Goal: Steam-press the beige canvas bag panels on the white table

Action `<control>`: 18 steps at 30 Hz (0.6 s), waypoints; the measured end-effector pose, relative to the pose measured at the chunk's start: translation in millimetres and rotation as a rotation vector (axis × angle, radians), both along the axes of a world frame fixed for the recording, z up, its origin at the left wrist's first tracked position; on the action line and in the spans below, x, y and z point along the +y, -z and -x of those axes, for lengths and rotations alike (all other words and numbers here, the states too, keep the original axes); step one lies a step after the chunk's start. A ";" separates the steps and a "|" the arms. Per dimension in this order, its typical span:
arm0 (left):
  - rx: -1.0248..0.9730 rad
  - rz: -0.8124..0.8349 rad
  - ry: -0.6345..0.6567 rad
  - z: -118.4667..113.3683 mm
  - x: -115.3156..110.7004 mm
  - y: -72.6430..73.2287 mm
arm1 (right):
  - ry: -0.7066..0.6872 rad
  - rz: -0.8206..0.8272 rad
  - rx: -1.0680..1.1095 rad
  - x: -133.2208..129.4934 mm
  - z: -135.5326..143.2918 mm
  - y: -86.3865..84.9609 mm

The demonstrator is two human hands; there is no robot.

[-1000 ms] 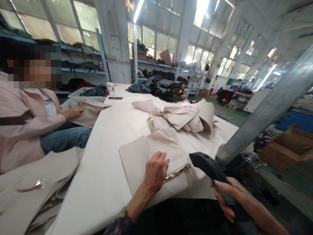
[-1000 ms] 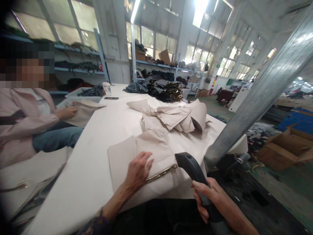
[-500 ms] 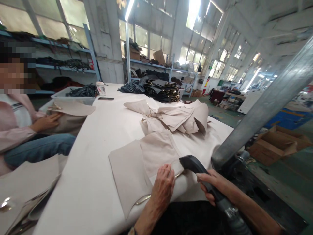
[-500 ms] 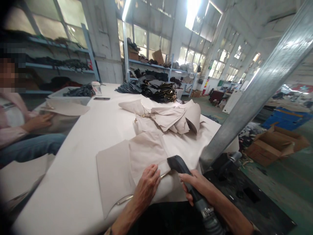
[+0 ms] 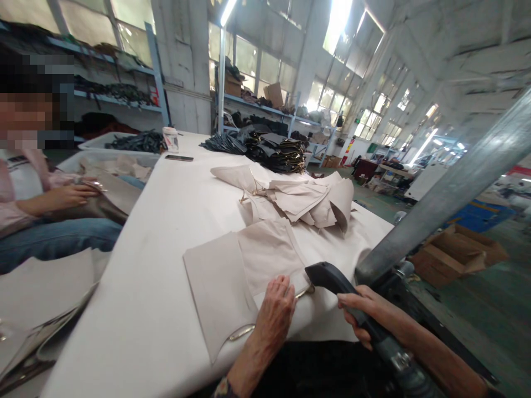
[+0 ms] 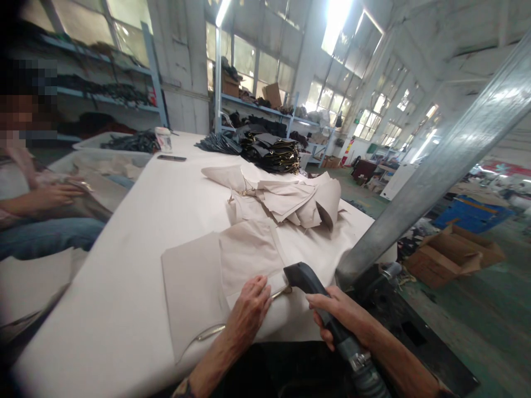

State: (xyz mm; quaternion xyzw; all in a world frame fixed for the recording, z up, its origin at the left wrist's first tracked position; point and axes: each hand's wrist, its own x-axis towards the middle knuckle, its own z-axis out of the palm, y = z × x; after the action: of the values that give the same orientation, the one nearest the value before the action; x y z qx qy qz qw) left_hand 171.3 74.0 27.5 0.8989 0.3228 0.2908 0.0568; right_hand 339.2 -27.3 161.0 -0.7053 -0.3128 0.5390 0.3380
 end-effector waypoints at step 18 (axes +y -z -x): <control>0.104 0.010 -0.079 -7.1 -5.4 -2.1 | -0.041 -0.113 -0.070 -20.9 -9.8 5.0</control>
State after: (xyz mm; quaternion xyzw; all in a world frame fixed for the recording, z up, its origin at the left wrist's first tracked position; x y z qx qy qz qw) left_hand 178.5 68.6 29.6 0.8991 0.3619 0.2442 0.0332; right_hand 349.0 -48.2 155.9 -0.6969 -0.3688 0.5023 0.3551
